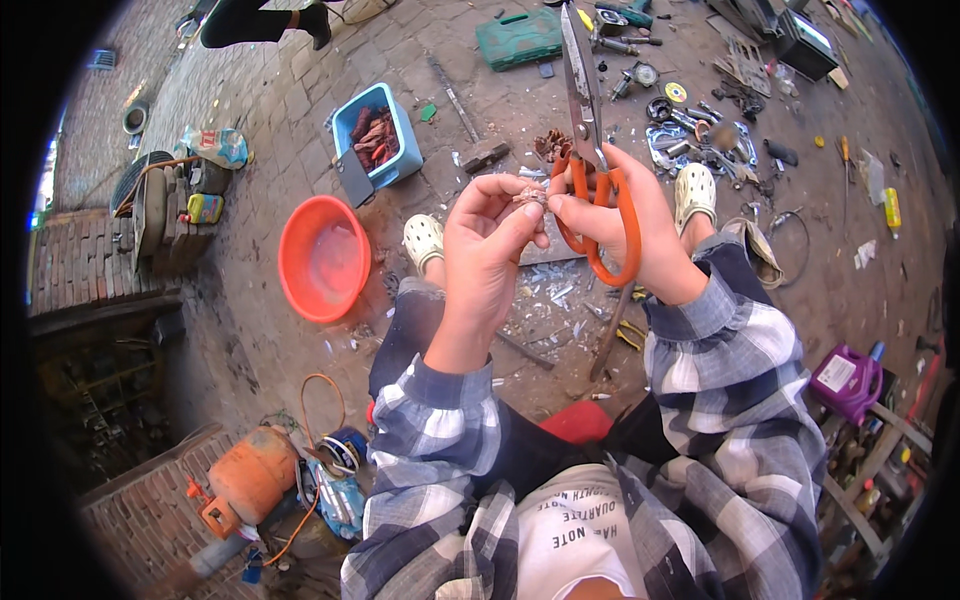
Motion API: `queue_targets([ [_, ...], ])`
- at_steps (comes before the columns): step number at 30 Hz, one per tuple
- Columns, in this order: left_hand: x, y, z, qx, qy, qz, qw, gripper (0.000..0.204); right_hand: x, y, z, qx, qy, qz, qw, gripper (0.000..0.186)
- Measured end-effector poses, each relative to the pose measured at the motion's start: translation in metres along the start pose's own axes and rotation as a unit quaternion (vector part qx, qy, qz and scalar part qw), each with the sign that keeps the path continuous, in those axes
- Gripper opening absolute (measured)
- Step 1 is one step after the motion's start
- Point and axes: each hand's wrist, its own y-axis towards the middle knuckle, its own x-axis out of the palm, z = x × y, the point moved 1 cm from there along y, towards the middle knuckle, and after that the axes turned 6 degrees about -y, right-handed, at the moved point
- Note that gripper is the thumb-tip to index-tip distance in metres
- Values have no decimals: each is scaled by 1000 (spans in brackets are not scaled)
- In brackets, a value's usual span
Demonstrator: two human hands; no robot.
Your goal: The person uses orange-handled shears to cut small metal pieces while sitting on the floor. They repeatedly pick up pieces, cut them, and occasionally use a hammer to flatten or shape the metal.
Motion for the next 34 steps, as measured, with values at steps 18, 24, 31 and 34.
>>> queue_targets([
  [18,1,-2,15,46,9,-13,999,16,-2,0,-8,-58,-102,82,990,34],
  [24,-5,-4,21,86,-25,-1,996,18,-6,-14,-17,-196,-336,35,921,48],
  [31,-9,-5,19,107,-3,-11,994,23,0,-12,-7,-259,-392,34,882,54],
  [34,-12,-4,17,116,22,-28,993,26,-3,-12,-9,-245,-422,33,872,55],
])
